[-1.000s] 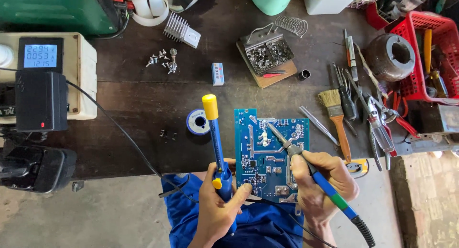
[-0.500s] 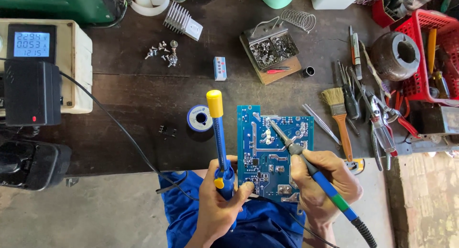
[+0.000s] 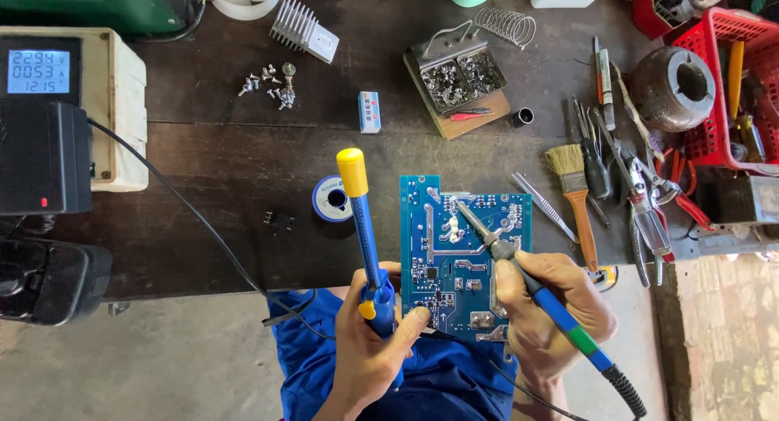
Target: Desoldering electronic components from a circuit board using a soldering iron and a manual desoldering pump.
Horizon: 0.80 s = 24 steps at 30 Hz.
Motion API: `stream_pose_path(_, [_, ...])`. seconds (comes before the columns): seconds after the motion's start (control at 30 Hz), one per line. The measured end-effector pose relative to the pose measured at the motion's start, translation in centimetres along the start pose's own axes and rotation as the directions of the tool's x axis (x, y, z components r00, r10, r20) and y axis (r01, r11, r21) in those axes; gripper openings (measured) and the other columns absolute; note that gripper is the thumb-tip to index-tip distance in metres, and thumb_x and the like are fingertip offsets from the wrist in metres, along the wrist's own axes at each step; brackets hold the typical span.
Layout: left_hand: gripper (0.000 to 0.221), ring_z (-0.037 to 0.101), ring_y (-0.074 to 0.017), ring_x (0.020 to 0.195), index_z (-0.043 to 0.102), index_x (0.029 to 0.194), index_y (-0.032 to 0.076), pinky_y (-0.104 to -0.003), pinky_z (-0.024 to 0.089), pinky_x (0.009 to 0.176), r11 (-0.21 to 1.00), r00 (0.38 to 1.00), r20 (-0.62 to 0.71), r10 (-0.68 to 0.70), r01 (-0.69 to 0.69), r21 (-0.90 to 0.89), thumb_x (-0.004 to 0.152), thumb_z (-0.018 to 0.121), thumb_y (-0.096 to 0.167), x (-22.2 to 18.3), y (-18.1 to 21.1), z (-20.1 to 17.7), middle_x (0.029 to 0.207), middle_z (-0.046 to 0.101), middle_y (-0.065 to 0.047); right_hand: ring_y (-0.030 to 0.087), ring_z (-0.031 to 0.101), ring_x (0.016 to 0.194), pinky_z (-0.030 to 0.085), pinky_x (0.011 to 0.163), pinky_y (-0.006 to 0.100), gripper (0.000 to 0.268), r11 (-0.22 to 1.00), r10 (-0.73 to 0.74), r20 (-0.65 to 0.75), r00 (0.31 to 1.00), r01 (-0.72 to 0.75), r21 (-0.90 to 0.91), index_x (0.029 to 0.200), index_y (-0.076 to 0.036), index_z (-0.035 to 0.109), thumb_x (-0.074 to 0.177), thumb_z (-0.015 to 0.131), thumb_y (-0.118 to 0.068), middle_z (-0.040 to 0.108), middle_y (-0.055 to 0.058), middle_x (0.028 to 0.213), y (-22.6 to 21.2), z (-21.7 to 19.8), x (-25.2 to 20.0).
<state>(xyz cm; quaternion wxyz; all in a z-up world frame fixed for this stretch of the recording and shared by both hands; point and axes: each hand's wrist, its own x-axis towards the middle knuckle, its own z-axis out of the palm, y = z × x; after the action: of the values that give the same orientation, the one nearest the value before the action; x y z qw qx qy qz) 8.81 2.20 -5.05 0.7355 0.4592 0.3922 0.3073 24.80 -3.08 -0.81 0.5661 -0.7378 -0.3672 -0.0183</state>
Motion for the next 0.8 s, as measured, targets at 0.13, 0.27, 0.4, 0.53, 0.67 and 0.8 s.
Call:
stream_pose_path(0.13, [0.044,0.065,-0.0112,0.051,0.057,0.123,0.014,-0.027,0.066,0.051,0.999,0.999,-0.003,-0.032,0.032,0.003,0.086,0.080,0.014,0.1,0.2,0.1,0.078,0.074,-0.007,0.020,0.066,0.065,0.052,0.057,0.025,0.014,1.000,-0.015,-0.002,1.000,0.015,-0.024,0.092,0.004,0.068,0.083,0.079,0.005,0.070,0.016,0.082,0.5,-0.2,-0.1])
stream_pose_path(0.27, [0.045,0.064,-0.0109,0.050,0.056,0.125,0.012,-0.027,0.066,0.052,1.000,0.999,0.025,0.019,-0.019,0.004,0.087,0.079,0.012,0.1,0.2,0.1,0.074,0.071,-0.005,0.022,0.067,0.066,0.054,0.059,0.026,0.014,0.997,-0.062,-0.013,0.998,0.061,-0.044,0.093,0.005,0.068,0.083,0.078,0.006,0.070,0.017,0.082,1.2,-0.4,-0.1])
stream_pose_path(0.4, [0.045,0.064,-0.0108,0.050,0.056,0.124,0.013,-0.027,0.067,0.052,0.999,1.000,0.012,0.015,-0.015,0.044,0.086,0.081,0.015,0.2,-0.1,0.1,0.074,0.073,-0.005,0.023,0.068,0.069,0.055,0.063,0.028,0.015,0.998,-0.048,-0.024,0.999,0.047,-0.038,0.093,0.005,0.068,0.083,0.079,0.004,0.070,0.017,0.084,1.4,-0.4,-0.1])
stream_pose_path(0.53, [0.047,0.067,-0.0111,0.052,0.055,0.125,0.015,-0.027,0.068,0.051,0.999,1.000,0.001,-0.019,0.019,0.043,0.086,0.080,0.018,0.2,0.0,0.2,0.081,0.076,-0.007,0.023,0.067,0.066,0.052,0.059,0.027,0.013,0.997,-0.061,-0.027,0.998,0.060,-0.039,0.093,0.005,0.067,0.086,0.077,0.004,0.069,0.017,0.083,1.2,-0.3,-0.1])
stream_pose_path(0.67, [0.047,0.064,-0.0109,0.051,0.056,0.126,0.013,-0.027,0.066,0.051,1.000,1.000,0.001,-0.014,0.014,-0.010,0.086,0.081,0.013,0.2,-0.1,0.2,0.074,0.071,-0.006,0.020,0.065,0.063,0.050,0.055,0.025,0.013,0.998,-0.058,-0.007,0.998,0.057,-0.030,0.092,0.005,0.067,0.085,0.077,0.005,0.069,0.017,0.081,0.7,-0.1,0.1])
stream_pose_path(0.8, [0.045,0.062,-0.0104,0.049,0.056,0.126,0.012,-0.026,0.064,0.049,1.000,1.000,0.008,0.008,-0.007,-0.021,0.087,0.080,0.012,0.2,0.2,0.2,0.070,0.068,-0.005,0.017,0.061,0.058,0.046,0.052,0.024,0.012,0.999,-0.042,0.004,0.999,0.042,-0.035,0.092,0.005,0.067,0.084,0.077,0.006,0.068,0.016,0.080,0.3,-0.1,0.1])
